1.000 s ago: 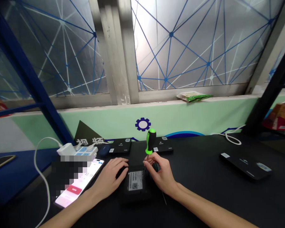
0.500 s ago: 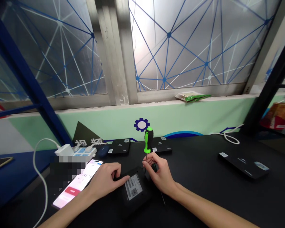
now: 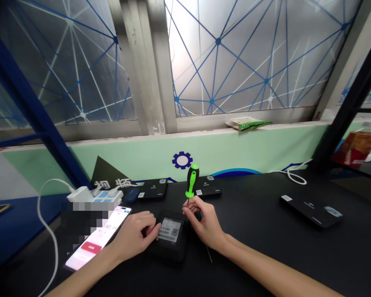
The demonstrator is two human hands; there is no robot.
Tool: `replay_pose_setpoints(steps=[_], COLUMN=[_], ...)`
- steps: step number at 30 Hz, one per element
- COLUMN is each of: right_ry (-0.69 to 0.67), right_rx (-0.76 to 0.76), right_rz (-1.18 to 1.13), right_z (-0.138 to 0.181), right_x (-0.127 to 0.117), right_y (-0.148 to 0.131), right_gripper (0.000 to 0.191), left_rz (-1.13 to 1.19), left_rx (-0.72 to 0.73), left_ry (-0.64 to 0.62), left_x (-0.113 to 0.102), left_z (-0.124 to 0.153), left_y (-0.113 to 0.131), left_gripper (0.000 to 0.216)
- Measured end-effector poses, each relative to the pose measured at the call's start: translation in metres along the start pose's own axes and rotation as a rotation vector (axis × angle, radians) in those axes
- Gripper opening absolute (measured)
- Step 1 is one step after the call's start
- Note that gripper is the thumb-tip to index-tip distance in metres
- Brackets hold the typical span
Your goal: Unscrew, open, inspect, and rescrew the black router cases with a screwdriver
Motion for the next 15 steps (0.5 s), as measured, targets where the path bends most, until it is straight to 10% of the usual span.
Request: replay_pose_setpoints(steps=[4, 15], right_ry=[-0.018, -0.045], right_rx=[-0.006, -0.014], right_rz=[-0.006, 0.010], right_z=[0.001, 0.002], right_x=[0.001, 0.004], right_y=[-0.003, -0.002], right_gripper=[0.014, 0.012], left_rz=[0.041, 0.119], left_rx=[-0.034, -0.063], left_ry=[0.069, -0.047], left_x=[-0.003, 0.015], left_z=[-0.001, 0.004], left_y=[-0.002, 0.000], left_gripper=[0.015, 0.034])
Point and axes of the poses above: each hand's wrist, its own z-axis away from the middle knuckle, its own x-axis out of the palm, y = z × x, the point moved 8 cm from there along -z, towards the middle knuckle, and after that the axes turned 10 degrees about x, right-handed, at the moved point
